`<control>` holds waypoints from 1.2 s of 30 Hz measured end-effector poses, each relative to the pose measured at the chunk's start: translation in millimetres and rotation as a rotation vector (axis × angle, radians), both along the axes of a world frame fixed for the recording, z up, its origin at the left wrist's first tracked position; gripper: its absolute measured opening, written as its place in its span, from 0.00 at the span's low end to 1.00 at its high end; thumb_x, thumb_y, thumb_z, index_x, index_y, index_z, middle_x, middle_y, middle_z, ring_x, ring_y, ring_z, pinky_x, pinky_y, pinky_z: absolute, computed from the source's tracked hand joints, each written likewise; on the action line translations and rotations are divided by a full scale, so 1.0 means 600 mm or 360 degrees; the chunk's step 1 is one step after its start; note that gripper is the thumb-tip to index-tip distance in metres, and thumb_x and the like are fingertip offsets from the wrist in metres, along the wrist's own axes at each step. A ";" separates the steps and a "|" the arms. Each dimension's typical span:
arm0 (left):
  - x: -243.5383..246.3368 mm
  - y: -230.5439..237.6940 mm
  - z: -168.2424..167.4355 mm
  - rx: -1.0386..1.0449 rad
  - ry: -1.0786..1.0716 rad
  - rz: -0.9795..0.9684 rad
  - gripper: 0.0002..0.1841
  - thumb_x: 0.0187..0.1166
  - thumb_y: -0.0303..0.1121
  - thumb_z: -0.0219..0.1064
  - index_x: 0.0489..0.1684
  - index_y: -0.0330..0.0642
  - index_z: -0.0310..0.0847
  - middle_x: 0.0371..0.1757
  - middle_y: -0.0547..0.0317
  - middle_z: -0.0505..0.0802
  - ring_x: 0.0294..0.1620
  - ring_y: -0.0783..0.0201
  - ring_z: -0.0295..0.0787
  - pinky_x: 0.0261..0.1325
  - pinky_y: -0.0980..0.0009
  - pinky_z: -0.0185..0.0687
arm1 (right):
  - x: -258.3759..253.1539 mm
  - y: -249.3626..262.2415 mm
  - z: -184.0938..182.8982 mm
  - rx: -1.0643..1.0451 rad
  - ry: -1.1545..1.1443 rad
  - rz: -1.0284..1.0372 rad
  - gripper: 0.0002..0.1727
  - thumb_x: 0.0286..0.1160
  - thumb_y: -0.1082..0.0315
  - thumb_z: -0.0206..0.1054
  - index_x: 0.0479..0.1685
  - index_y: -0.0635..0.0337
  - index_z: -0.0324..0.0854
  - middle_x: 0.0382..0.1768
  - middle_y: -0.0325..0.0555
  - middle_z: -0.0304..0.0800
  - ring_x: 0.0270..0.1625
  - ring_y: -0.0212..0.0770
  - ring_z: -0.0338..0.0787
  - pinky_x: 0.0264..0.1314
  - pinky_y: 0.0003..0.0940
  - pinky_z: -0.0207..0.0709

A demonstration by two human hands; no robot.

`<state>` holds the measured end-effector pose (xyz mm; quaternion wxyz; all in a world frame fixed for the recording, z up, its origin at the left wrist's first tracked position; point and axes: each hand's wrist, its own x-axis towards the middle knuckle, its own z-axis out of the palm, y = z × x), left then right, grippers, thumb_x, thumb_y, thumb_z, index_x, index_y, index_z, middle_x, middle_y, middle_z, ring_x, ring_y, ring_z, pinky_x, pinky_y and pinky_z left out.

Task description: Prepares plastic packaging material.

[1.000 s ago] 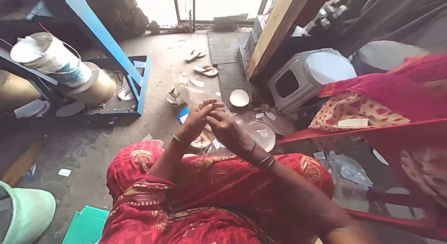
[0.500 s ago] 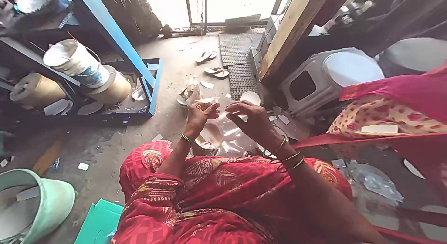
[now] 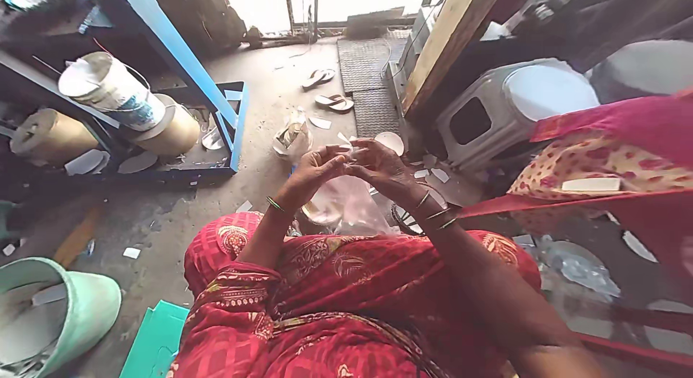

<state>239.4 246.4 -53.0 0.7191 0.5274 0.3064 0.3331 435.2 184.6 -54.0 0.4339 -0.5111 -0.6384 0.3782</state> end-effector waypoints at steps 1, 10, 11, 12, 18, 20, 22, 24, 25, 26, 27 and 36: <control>-0.003 0.002 0.000 0.0015 0.0003 0.0004 0.15 0.86 0.22 0.59 0.68 0.29 0.74 0.52 0.53 0.92 0.51 0.64 0.93 0.63 0.64 0.89 | -0.002 -0.004 0.005 0.0029 0.0018 -0.0031 0.28 0.71 0.74 0.75 0.73 0.64 0.75 0.46 0.50 0.92 0.42 0.35 0.92 0.48 0.30 0.86; -0.002 -0.001 -0.004 0.0293 0.0303 0.0434 0.06 0.79 0.23 0.70 0.46 0.27 0.84 0.36 0.54 0.96 0.34 0.67 0.95 0.47 0.70 0.94 | -0.004 0.011 -0.008 0.0278 -0.0281 -0.0242 0.13 0.77 0.67 0.73 0.53 0.66 0.87 0.52 0.55 0.92 0.52 0.48 0.92 0.56 0.44 0.85; -0.001 -0.002 -0.006 0.0310 0.0277 0.0452 0.06 0.79 0.23 0.70 0.46 0.28 0.84 0.36 0.54 0.96 0.34 0.67 0.96 0.47 0.70 0.94 | -0.007 0.002 0.000 0.0257 -0.0329 -0.0204 0.16 0.76 0.66 0.74 0.58 0.66 0.85 0.55 0.57 0.91 0.54 0.51 0.92 0.58 0.47 0.84; 0.000 -0.002 -0.006 0.0337 0.0247 0.0463 0.06 0.80 0.24 0.69 0.46 0.28 0.84 0.35 0.55 0.95 0.33 0.67 0.95 0.46 0.70 0.94 | -0.011 -0.009 0.009 0.0249 -0.0364 -0.0161 0.20 0.76 0.66 0.74 0.63 0.67 0.83 0.57 0.59 0.91 0.56 0.52 0.92 0.59 0.47 0.84; -0.011 0.008 0.008 0.0564 0.0302 -0.0059 0.16 0.89 0.27 0.54 0.69 0.38 0.79 0.39 0.65 0.91 0.22 0.81 0.74 0.23 0.83 0.69 | -0.001 -0.020 0.025 0.0283 -0.0255 -0.0102 0.29 0.79 0.61 0.71 0.78 0.62 0.72 0.71 0.55 0.83 0.61 0.47 0.90 0.55 0.41 0.87; -0.016 0.002 0.023 0.0705 0.0426 -0.0420 0.18 0.88 0.26 0.56 0.73 0.37 0.78 0.43 0.64 0.93 0.23 0.82 0.75 0.24 0.83 0.70 | 0.015 -0.024 0.045 0.0367 -0.0263 -0.0005 0.40 0.76 0.56 0.72 0.85 0.64 0.64 0.82 0.57 0.73 0.78 0.51 0.79 0.76 0.45 0.76; -0.013 -0.007 0.026 0.0784 0.0407 -0.0732 0.15 0.86 0.25 0.59 0.67 0.35 0.82 0.41 0.60 0.95 0.24 0.82 0.76 0.24 0.83 0.69 | 0.031 -0.014 0.051 0.0432 -0.0288 0.0249 0.55 0.67 0.41 0.74 0.91 0.63 0.55 0.88 0.51 0.65 0.88 0.45 0.66 0.89 0.41 0.61; -0.003 -0.018 0.034 0.0881 0.0309 -0.0899 0.13 0.85 0.24 0.62 0.62 0.35 0.86 0.40 0.62 0.95 0.26 0.84 0.78 0.25 0.86 0.69 | 0.041 -0.009 0.051 0.0307 -0.0271 0.0485 0.60 0.56 0.41 0.80 0.91 0.60 0.57 0.75 0.46 0.81 0.77 0.37 0.79 0.81 0.38 0.72; 0.001 -0.017 0.039 0.0958 0.0293 -0.0922 0.13 0.84 0.24 0.63 0.61 0.35 0.87 0.42 0.62 0.95 0.29 0.84 0.80 0.29 0.85 0.74 | 0.049 -0.007 0.049 0.0172 -0.0277 0.0568 0.58 0.53 0.43 0.83 0.89 0.55 0.61 0.64 0.44 0.89 0.65 0.35 0.86 0.71 0.38 0.79; 0.004 -0.013 0.046 0.1010 0.0289 -0.0924 0.13 0.83 0.24 0.64 0.61 0.35 0.87 0.45 0.62 0.95 0.34 0.83 0.84 0.35 0.84 0.79 | 0.061 -0.006 0.050 0.0043 -0.0320 0.0604 0.52 0.53 0.46 0.84 0.85 0.53 0.68 0.54 0.44 0.91 0.55 0.35 0.88 0.62 0.41 0.82; 0.007 -0.010 0.053 0.1005 0.0313 -0.0870 0.13 0.81 0.25 0.67 0.60 0.36 0.87 0.42 0.63 0.95 0.31 0.83 0.83 0.31 0.85 0.76 | 0.075 -0.007 0.053 -0.0018 -0.0349 0.0611 0.42 0.56 0.51 0.84 0.76 0.56 0.77 0.48 0.44 0.92 0.47 0.34 0.88 0.54 0.39 0.82; 0.130 0.045 0.130 0.1308 0.0330 -0.1030 0.15 0.75 0.23 0.72 0.58 0.30 0.82 0.40 0.57 0.95 0.37 0.72 0.91 0.46 0.73 0.88 | 0.183 -0.042 0.068 0.0562 -0.0244 0.0184 0.44 0.67 0.44 0.74 0.80 0.62 0.70 0.75 0.46 0.81 0.74 0.33 0.81 0.72 0.25 0.77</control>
